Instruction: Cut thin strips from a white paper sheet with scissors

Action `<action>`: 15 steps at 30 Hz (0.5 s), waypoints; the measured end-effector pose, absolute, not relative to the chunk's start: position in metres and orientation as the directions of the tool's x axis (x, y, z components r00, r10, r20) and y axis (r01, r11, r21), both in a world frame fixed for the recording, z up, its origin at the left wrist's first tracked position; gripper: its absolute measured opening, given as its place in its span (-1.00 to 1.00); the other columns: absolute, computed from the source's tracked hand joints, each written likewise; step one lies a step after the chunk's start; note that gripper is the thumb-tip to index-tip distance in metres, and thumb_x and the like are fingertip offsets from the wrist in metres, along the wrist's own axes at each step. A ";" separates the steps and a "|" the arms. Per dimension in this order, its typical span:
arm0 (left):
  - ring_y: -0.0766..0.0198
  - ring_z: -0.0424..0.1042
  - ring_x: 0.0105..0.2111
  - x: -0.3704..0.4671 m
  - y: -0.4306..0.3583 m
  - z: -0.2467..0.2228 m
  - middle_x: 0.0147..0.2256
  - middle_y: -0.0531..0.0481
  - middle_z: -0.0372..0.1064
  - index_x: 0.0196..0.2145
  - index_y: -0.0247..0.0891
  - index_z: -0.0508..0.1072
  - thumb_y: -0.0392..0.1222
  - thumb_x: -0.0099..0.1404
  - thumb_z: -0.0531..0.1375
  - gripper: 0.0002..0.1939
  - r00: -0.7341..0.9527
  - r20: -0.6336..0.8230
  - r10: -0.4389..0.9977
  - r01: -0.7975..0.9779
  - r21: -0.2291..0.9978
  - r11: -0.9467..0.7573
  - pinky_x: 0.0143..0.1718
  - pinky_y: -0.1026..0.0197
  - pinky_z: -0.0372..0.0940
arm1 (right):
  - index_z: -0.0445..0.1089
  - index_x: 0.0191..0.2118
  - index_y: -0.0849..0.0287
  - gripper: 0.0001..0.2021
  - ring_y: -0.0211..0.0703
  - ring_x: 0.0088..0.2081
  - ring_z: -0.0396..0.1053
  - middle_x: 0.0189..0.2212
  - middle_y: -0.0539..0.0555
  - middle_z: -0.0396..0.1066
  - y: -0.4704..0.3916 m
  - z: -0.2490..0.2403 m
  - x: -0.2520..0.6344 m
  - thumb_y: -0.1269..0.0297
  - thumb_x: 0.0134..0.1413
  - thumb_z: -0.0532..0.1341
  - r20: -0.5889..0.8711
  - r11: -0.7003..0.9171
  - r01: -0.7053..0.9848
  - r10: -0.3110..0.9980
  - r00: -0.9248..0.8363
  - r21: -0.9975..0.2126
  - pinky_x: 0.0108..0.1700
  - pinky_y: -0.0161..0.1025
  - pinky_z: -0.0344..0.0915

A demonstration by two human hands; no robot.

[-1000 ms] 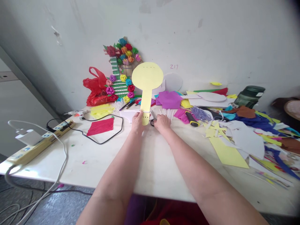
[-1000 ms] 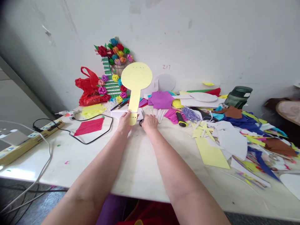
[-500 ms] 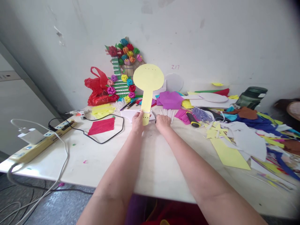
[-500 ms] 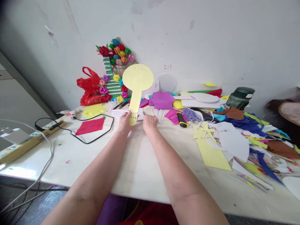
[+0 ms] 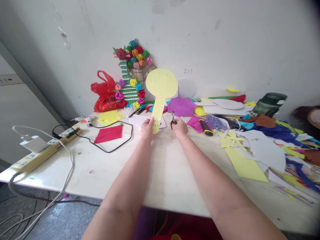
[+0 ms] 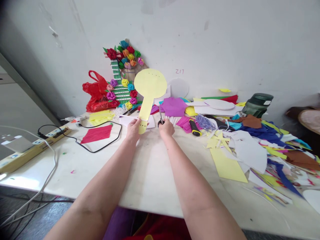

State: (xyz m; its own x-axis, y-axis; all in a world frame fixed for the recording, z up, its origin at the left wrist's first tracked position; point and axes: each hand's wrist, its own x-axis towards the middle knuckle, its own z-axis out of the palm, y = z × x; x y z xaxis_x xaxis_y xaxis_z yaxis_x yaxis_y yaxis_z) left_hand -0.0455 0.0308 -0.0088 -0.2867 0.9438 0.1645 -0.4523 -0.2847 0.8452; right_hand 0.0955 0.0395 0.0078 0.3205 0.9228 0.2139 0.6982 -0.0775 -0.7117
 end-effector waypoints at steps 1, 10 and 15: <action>0.13 0.44 -0.45 -0.046 0.031 -0.009 -0.58 -0.06 0.36 -0.46 -0.31 0.28 0.06 -0.13 0.28 -0.58 -0.277 0.163 0.947 -0.456 0.845 -0.279 -0.44 0.19 0.28 | 0.38 -0.17 0.10 -0.66 -0.05 -0.22 0.35 -0.28 0.11 0.43 0.041 0.007 0.095 0.14 -0.13 0.16 0.229 -0.044 0.648 0.915 0.331 -0.760 -0.24 -0.21 0.21; 0.14 0.44 -0.46 -0.050 0.030 -0.011 -0.56 -0.07 0.37 -0.43 -0.33 0.32 0.05 -0.13 0.29 -0.58 -0.168 0.174 0.970 -0.441 0.867 -0.232 -0.46 0.20 0.28 | 0.34 -0.29 0.10 -0.69 -0.16 -0.40 0.35 -0.50 0.00 0.40 0.042 0.003 0.089 0.05 -0.19 0.18 0.323 0.226 0.328 0.905 0.278 -0.917 -0.34 -0.29 0.21; 0.14 0.43 -0.47 -0.048 0.028 -0.009 -0.57 -0.08 0.37 -0.46 -0.33 0.33 0.02 -0.13 0.30 -0.61 -0.117 0.159 0.980 -0.422 0.885 -0.194 -0.49 0.22 0.27 | 0.26 -0.22 0.08 -0.62 -0.18 -0.40 0.35 -0.46 -0.03 0.42 0.041 0.001 0.085 0.14 -0.28 0.25 0.290 0.226 0.273 0.930 0.225 -0.935 -0.37 -0.29 0.22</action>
State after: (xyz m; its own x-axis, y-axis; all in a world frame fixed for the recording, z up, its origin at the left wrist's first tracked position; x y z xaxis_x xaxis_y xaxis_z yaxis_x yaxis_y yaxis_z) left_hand -0.0478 0.0284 -0.0090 -0.1170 0.9803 0.1591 -0.4222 -0.1941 0.8855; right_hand 0.0847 0.0413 0.0009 0.2246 0.9302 0.2902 0.2733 0.2257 -0.9351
